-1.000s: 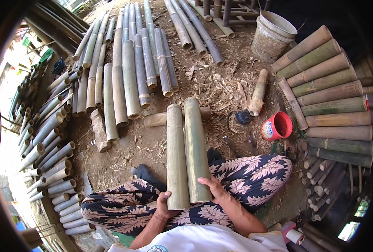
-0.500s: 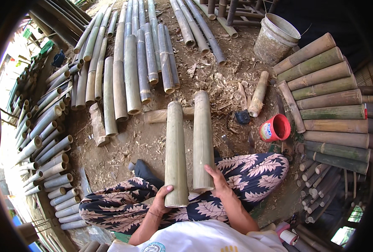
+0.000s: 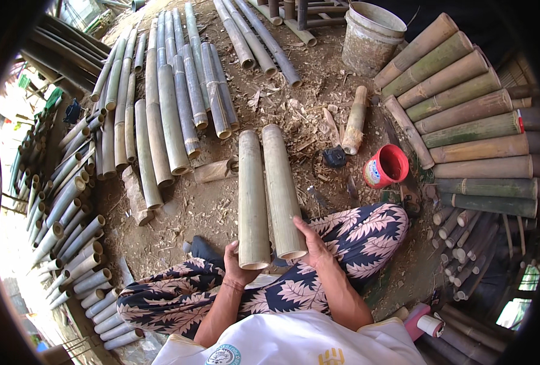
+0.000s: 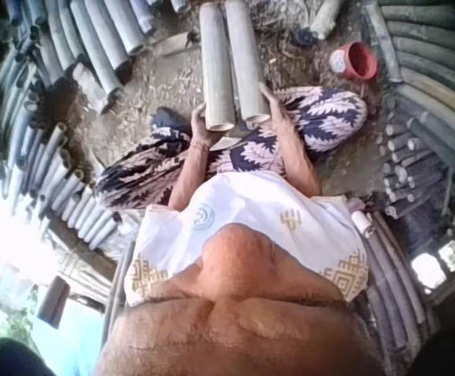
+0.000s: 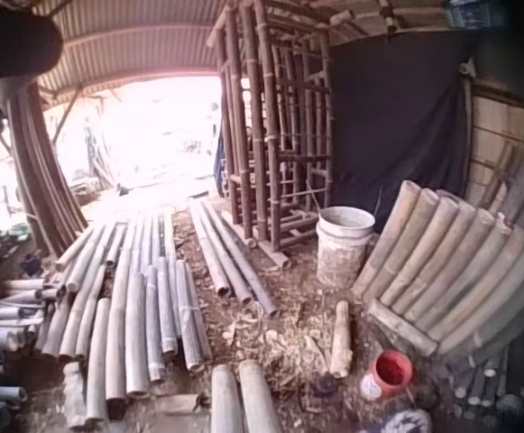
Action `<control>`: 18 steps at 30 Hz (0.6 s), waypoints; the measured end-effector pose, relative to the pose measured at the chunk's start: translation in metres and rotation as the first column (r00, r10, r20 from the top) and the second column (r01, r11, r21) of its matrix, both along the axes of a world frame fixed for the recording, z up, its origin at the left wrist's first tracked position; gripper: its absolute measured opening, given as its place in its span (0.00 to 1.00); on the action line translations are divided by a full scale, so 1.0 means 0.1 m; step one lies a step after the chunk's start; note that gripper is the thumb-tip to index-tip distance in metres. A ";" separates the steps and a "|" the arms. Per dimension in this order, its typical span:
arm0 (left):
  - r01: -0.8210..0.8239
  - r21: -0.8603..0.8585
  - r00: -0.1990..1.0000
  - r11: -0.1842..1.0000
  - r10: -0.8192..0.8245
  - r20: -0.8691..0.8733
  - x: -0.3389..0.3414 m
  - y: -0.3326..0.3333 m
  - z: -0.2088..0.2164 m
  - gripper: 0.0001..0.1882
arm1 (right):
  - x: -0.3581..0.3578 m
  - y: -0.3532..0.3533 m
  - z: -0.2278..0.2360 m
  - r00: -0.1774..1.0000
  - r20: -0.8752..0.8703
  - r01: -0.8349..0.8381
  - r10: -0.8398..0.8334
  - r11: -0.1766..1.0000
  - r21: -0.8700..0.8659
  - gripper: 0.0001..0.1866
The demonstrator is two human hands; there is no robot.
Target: The person carves and shapes segments of bamboo using a large knife. They trim the ends of bamboo stalks, carve a round hole into one segment, and fit another piece into the hole.
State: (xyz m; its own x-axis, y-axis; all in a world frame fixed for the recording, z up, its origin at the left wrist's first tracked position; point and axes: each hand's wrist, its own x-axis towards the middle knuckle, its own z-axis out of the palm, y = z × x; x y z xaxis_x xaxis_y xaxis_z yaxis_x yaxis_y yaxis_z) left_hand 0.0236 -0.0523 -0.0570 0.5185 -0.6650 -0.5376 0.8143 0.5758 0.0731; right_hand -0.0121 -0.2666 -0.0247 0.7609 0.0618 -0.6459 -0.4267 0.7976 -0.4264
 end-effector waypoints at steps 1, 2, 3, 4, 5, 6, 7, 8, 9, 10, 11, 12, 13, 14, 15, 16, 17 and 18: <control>0.036 0.092 0.999 0.995 -0.037 0.006 0.03 0.04 -0.08 0.43 | -0.02 -0.01 -0.07 0.998 0.042 -0.042 0.044 0.998 -0.051 0.40; 0.072 0.182 0.997 0.981 -0.074 0.009 0.05 0.07 -0.15 0.42 | -0.03 0.00 -0.12 0.997 0.050 -0.065 0.066 0.997 -0.030 0.39; 0.113 0.286 0.985 0.952 -0.145 0.092 0.07 0.04 -0.14 0.43 | -0.01 -0.01 -0.14 0.994 0.065 -0.088 0.089 0.996 -0.015 0.39; 0.118 0.202 0.984 0.972 -0.141 0.104 0.08 0.06 -0.17 0.43 | 0.00 -0.01 -0.17 0.991 0.080 -0.112 0.111 0.994 -0.001 0.39; 0.124 0.116 0.984 0.986 -0.137 0.115 0.08 0.09 -0.23 0.43 | -0.02 -0.01 -0.23 0.990 0.080 -0.116 0.114 0.993 0.021 0.40; 0.128 0.025 0.983 0.991 -0.130 0.128 0.11 0.08 -0.21 0.44 | -0.02 -0.06 -0.27 0.987 0.067 -0.149 0.147 0.988 0.028 0.40; 0.068 -0.048 0.995 0.997 -0.064 0.077 0.11 0.06 -0.19 0.44 | -0.02 -0.12 -0.30 0.982 0.055 -0.182 0.180 0.983 0.036 0.41; 0.059 -0.017 0.996 0.998 -0.058 0.061 0.14 0.06 -0.17 0.44 | -0.02 -0.16 -0.33 0.976 0.042 -0.215 0.213 0.976 0.044 0.42; 0.049 0.015 0.998 0.999 -0.050 0.040 0.15 0.06 -0.15 0.44 | 0.01 -0.14 -0.26 0.974 0.017 -0.227 0.228 0.973 -0.045 0.45; 0.040 0.047 0.999 0.998 -0.041 0.019 0.17 0.06 -0.14 0.44 | 0.04 -0.11 -0.23 0.976 0.020 -0.212 0.215 0.970 -0.117 0.45; 0.052 0.150 0.998 0.987 -0.055 0.012 0.19 0.04 -0.13 0.42 | 0.08 -0.07 -0.22 0.979 0.023 -0.196 0.203 0.963 -0.187 0.46; 0.078 0.192 0.993 0.978 -0.093 0.069 0.20 0.02 -0.12 0.42 | 0.13 -0.04 -0.20 0.981 0.030 -0.179 0.193 0.949 -0.261 0.46; 0.101 0.236 0.983 0.966 -0.133 0.124 0.21 0.01 -0.11 0.41 | 0.17 -0.04 -0.19 0.978 0.054 -0.183 0.202 0.951 -0.248 0.47; 0.119 0.281 0.969 0.952 -0.173 0.176 0.22 0.01 -0.10 0.40 | 0.21 -0.04 -0.19 0.974 0.077 -0.189 0.212 0.954 -0.234 0.48; 0.137 0.283 0.966 0.949 -0.191 0.174 0.27 -0.01 -0.02 0.39 | 0.25 -0.05 -0.19 0.971 0.099 -0.190 0.217 0.955 -0.226 0.48; 0.134 0.278 0.965 0.951 -0.189 0.182 0.32 -0.04 0.07 0.39 | 0.29 -0.08 -0.17 0.968 0.116 -0.195 0.224 0.956 -0.218 0.49; 0.130 0.273 0.964 0.953 -0.186 0.190 0.38 -0.08 0.17 0.39 | 0.33 -0.11 -0.13 0.958 0.139 -0.214 0.249 0.949 -0.231 0.50; 0.115 0.278 0.965 0.954 -0.174 0.198 0.46 -0.10 0.33 0.39 | 0.41 -0.15 -0.08 0.953 0.157 -0.228 0.258 0.956 -0.187 0.50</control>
